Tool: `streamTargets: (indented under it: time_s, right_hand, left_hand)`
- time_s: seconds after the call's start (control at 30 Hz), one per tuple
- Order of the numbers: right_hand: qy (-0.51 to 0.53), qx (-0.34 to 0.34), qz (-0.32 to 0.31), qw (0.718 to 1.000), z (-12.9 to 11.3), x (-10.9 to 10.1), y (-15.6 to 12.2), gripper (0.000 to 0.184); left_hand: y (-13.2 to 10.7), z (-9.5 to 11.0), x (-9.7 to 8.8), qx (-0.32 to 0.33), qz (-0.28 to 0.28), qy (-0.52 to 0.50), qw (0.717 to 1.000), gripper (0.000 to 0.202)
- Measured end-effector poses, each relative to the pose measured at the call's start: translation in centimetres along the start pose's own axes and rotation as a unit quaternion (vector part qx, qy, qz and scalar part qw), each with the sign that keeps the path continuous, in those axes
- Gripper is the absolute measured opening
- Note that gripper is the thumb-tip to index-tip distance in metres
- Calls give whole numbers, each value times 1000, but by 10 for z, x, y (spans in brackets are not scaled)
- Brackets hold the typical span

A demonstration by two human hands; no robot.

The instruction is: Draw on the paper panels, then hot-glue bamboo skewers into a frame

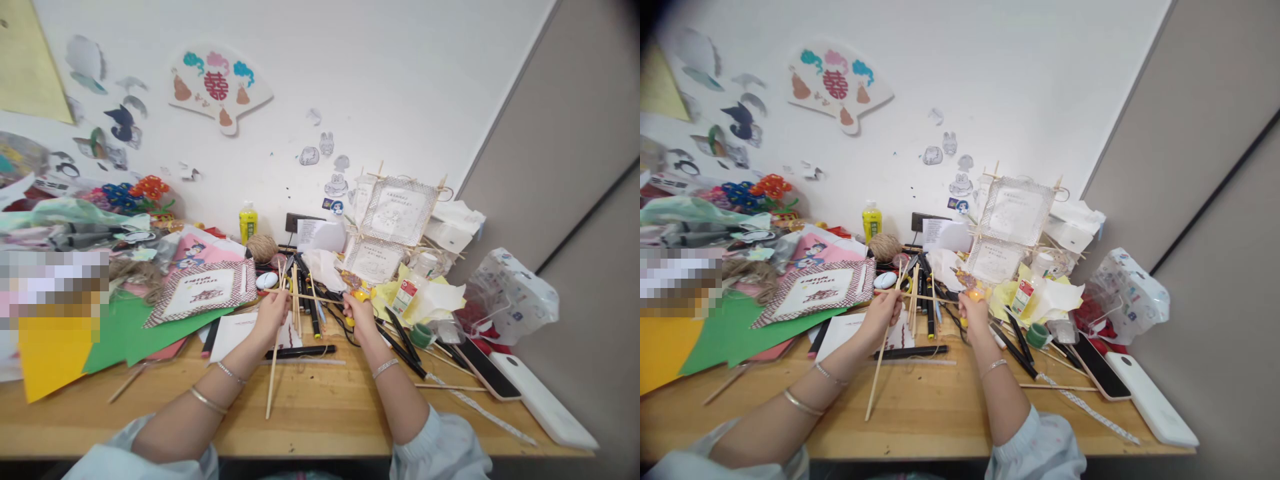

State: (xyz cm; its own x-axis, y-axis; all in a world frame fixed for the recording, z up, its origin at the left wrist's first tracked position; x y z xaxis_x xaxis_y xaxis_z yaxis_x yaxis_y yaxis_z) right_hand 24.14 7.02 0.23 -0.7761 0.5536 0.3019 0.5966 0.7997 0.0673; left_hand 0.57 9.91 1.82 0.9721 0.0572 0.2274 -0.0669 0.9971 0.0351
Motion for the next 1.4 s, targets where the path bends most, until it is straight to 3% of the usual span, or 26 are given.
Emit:
streamTargets:
  time_s: [0.53, 0.87, 1.4]
  right_hand:
    - [1, -9, 19, 1000, -5, -2, -5, 20]
    - [75, 7, 48, 996, 1, -7, -1, 20]
    - [73, 30, -18, 997, 4, 3, -1, 38]
  left_hand:
    - [-2, 1, 1, 5, -1, -2, 1000, 21]
    - [-3, 1, 1, 5, -8, 2, 1000, 23]
    - [-4, 1, 3, 1, -12, 0, 1000, 21]
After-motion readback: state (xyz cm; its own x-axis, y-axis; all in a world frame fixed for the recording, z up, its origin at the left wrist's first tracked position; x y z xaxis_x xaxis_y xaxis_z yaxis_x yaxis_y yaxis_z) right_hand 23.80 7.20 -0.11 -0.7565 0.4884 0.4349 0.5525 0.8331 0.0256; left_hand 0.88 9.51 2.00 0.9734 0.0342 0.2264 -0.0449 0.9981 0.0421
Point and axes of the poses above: each hand's wrist, its own y-axis towards the middle knuckle, its own x-axis out of the palm, z = x × y, the point moved 9 cm from there along y, towards the middle knuckle, and after that the axes turned 6 degrees about z, right-handed, at the moved point
